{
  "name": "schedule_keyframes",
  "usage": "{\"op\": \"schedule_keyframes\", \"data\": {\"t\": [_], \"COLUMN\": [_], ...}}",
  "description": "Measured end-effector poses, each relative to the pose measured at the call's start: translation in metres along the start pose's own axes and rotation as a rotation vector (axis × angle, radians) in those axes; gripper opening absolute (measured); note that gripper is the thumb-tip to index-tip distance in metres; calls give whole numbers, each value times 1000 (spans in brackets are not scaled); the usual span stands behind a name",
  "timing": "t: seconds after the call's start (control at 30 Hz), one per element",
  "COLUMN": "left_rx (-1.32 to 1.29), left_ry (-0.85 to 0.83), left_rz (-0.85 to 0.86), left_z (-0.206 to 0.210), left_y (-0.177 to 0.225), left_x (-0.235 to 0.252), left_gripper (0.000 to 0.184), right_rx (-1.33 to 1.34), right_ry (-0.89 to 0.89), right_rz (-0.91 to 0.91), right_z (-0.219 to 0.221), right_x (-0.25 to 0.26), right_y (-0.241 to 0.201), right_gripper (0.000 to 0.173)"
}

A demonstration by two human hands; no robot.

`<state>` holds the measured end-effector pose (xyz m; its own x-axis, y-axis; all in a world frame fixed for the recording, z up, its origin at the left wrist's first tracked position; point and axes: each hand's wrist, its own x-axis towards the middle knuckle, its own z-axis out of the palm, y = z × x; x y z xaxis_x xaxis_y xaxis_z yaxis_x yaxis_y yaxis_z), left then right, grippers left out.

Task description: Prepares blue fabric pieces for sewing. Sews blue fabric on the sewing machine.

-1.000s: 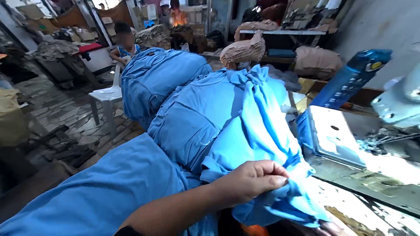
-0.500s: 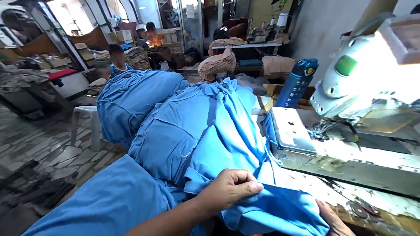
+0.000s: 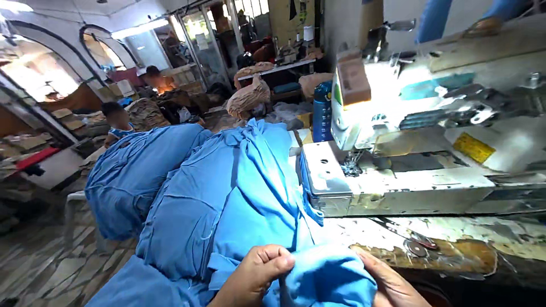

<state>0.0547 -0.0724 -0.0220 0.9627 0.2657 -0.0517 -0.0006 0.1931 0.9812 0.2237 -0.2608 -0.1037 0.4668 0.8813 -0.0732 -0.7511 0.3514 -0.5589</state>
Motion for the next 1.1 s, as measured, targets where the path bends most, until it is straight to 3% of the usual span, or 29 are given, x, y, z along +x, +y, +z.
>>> {"op": "schedule_keyframes", "data": {"t": [0.1, 0.23, 0.37, 0.47, 0.63, 0.8, 0.97, 1.1], "left_rx": [47, -23, -196, -286, -260, -255, -212, -115], "left_ry": [-9, 23, -22, -32, -58, 19, 39, 18], "left_rz": [-7, 16, 62, 34, -2, 91, 152, 140], "left_z": [6, 14, 14, 14, 7, -3, -9, -7], "left_y": [0, 3, -20, -27, -21, -11, -5, -6], "left_x": [-7, -17, -13, -10, -16, -21, -22, -21], "left_gripper": [19, 15, 15, 14, 16, 25, 24, 23], "right_rx": [-38, -380, -746, -601, -197, -222, -96, -148], "right_ry": [81, -143, -79, -41, 41, -82, -19, 18], "right_rz": [-28, -164, -336, -327, -107, -38, -48, -83], "right_z": [2, -11, -19, -20, 0, 1, 12, 9], "right_x": [-4, -7, -10, -12, -11, -2, 2, -2], "right_y": [-6, -10, -5, -4, -10, 2, -1, -7], "right_gripper": [37, 8, 18, 24, 41, 18, 25, 18]}}
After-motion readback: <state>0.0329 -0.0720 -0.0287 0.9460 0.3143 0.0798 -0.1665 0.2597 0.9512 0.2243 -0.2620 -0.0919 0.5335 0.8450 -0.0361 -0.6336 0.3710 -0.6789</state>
